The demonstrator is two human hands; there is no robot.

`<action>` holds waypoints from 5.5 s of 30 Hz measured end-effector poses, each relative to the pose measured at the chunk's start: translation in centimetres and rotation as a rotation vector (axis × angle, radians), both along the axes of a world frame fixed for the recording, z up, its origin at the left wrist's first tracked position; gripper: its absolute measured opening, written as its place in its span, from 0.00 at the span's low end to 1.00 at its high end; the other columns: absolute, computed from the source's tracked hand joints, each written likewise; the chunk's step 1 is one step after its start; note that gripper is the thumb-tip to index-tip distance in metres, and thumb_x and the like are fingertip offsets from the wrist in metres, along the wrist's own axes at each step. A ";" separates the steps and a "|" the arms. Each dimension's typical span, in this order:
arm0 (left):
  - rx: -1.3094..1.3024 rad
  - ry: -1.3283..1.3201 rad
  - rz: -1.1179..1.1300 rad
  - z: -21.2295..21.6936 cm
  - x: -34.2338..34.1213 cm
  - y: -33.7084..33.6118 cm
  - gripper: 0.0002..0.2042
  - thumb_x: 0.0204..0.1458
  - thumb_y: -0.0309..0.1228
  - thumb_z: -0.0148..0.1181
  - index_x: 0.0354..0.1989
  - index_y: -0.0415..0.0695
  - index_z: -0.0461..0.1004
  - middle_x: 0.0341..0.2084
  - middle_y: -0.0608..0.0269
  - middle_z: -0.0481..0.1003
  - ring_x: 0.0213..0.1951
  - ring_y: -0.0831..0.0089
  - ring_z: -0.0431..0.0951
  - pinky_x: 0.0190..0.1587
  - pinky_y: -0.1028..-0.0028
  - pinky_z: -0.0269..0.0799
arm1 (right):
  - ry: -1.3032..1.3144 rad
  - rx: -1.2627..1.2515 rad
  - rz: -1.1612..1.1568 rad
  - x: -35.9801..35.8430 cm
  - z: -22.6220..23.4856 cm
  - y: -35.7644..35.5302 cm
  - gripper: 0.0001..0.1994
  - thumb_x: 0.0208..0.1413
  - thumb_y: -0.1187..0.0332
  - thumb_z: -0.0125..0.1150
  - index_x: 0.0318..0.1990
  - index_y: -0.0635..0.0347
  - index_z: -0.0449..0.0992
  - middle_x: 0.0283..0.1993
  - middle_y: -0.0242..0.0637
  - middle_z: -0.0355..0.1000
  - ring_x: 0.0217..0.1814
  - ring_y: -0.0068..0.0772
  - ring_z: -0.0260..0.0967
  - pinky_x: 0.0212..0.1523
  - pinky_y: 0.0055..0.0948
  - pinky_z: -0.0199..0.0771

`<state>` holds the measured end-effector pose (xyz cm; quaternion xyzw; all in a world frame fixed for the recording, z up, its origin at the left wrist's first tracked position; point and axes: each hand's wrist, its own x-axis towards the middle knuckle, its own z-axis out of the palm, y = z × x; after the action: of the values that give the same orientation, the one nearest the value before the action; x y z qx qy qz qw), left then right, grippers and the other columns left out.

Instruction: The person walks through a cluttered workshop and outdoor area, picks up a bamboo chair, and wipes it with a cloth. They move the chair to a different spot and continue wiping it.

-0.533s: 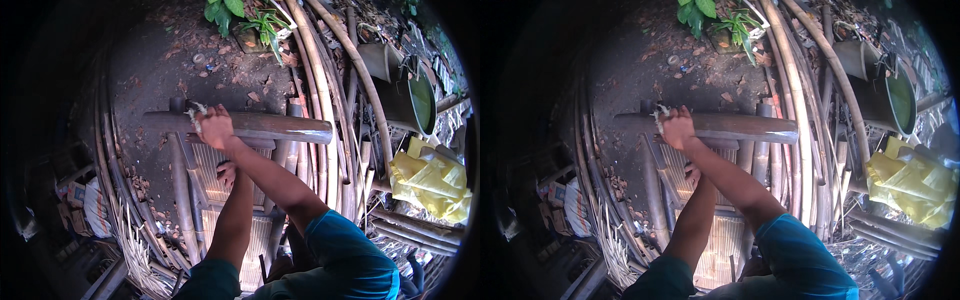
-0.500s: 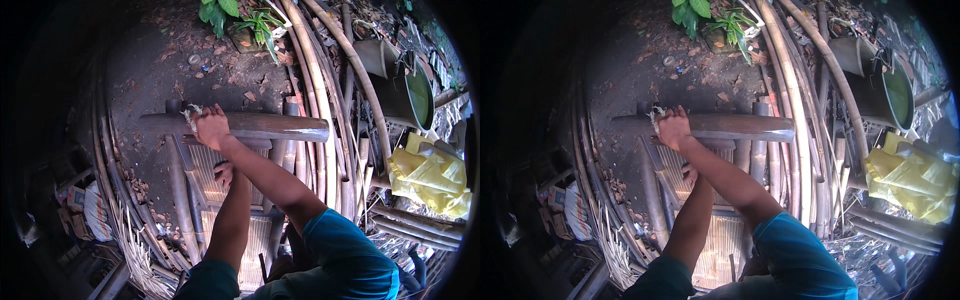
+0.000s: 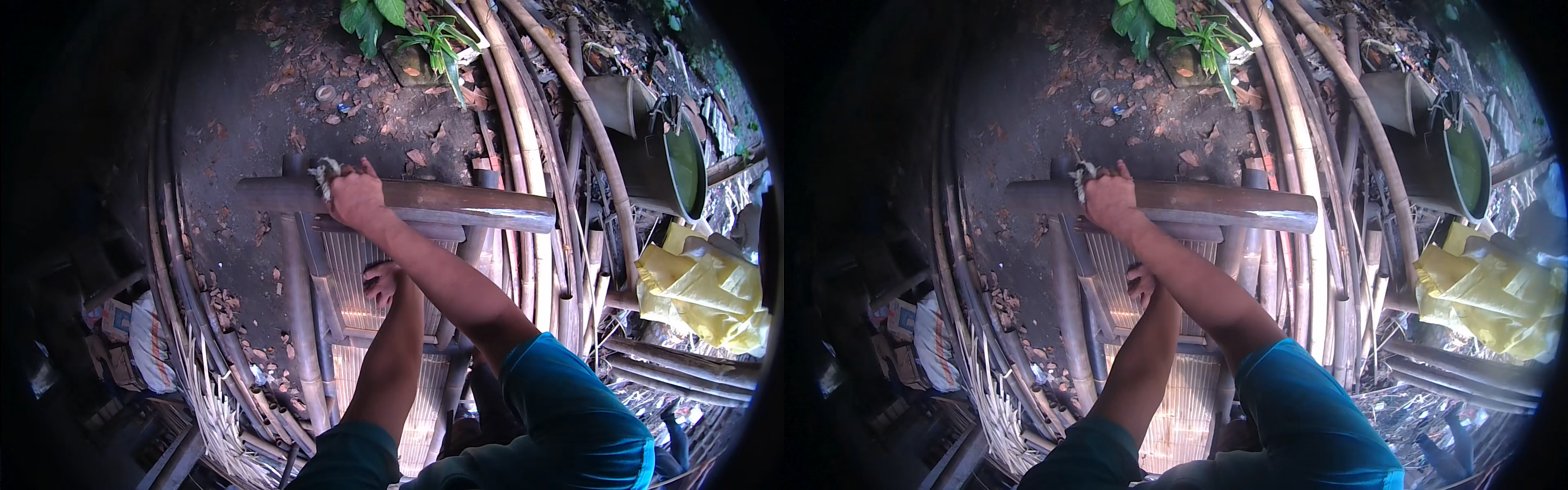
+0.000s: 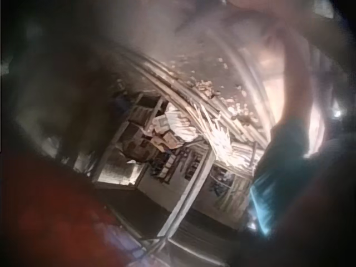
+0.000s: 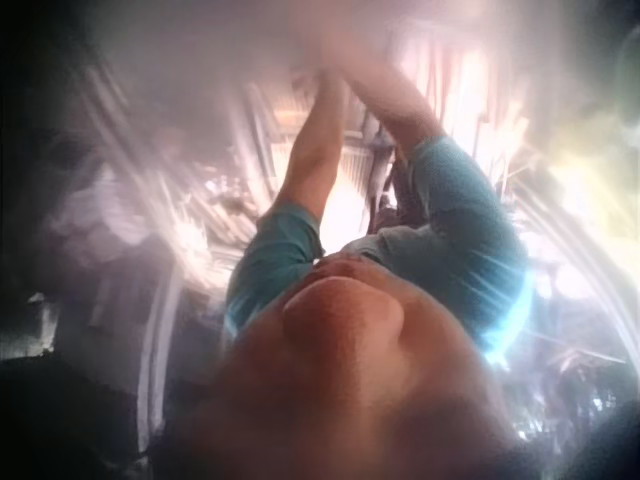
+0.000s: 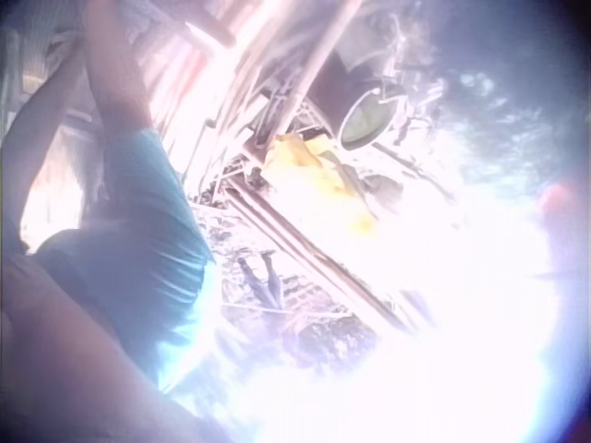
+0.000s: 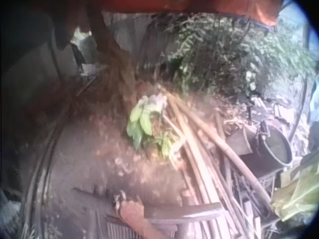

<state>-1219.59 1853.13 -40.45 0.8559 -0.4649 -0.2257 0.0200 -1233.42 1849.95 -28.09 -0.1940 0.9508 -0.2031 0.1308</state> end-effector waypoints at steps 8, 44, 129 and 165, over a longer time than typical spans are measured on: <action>-0.080 -0.013 0.191 -3.6 3.1 -2.8 0.30 0.52 0.56 0.38 0.58 0.49 0.55 0.54 0.39 0.55 0.54 0.41 0.59 0.50 0.42 0.58 | 0.493 0.340 -0.587 12.2 -1.5 23.7 0.17 0.48 0.64 0.59 0.46 0.60 0.74 0.55 0.41 0.67 0.64 0.41 0.56 0.67 0.52 0.30; -0.242 0.185 0.478 -3.7 1.8 -1.6 0.28 0.52 0.55 0.39 0.55 0.48 0.55 0.51 0.40 0.56 0.53 0.44 0.58 0.49 0.44 0.58 | -0.179 -0.104 0.097 -6.9 0.0 -24.0 0.20 0.51 0.54 0.52 0.38 0.63 0.75 0.40 0.56 0.72 0.47 0.52 0.70 0.49 0.43 0.70; 0.140 -0.011 0.655 -17.8 34.8 -16.4 0.34 0.48 0.60 0.47 0.54 0.45 0.57 0.49 0.44 0.58 0.50 0.48 0.62 0.47 0.52 0.63 | 0.804 0.142 0.629 8.3 -2.8 -5.0 0.21 0.36 0.76 0.60 0.43 0.50 0.71 0.45 0.44 0.64 0.47 0.47 0.61 0.45 0.40 0.62; 0.174 -0.051 0.721 -20.6 35.7 -16.4 0.37 0.48 0.61 0.44 0.58 0.43 0.53 0.56 0.45 0.51 0.57 0.49 0.56 0.54 0.51 0.54 | 0.550 0.327 0.525 24.1 -14.7 4.0 0.16 0.41 0.73 0.61 0.41 0.49 0.71 0.38 0.37 0.62 0.43 0.35 0.59 0.43 0.38 0.57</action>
<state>-1183.93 1836.73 -61.10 0.9685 -0.1131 -0.2216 0.0137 -1209.35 1853.98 -42.79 -0.4535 0.8883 0.0504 -0.0514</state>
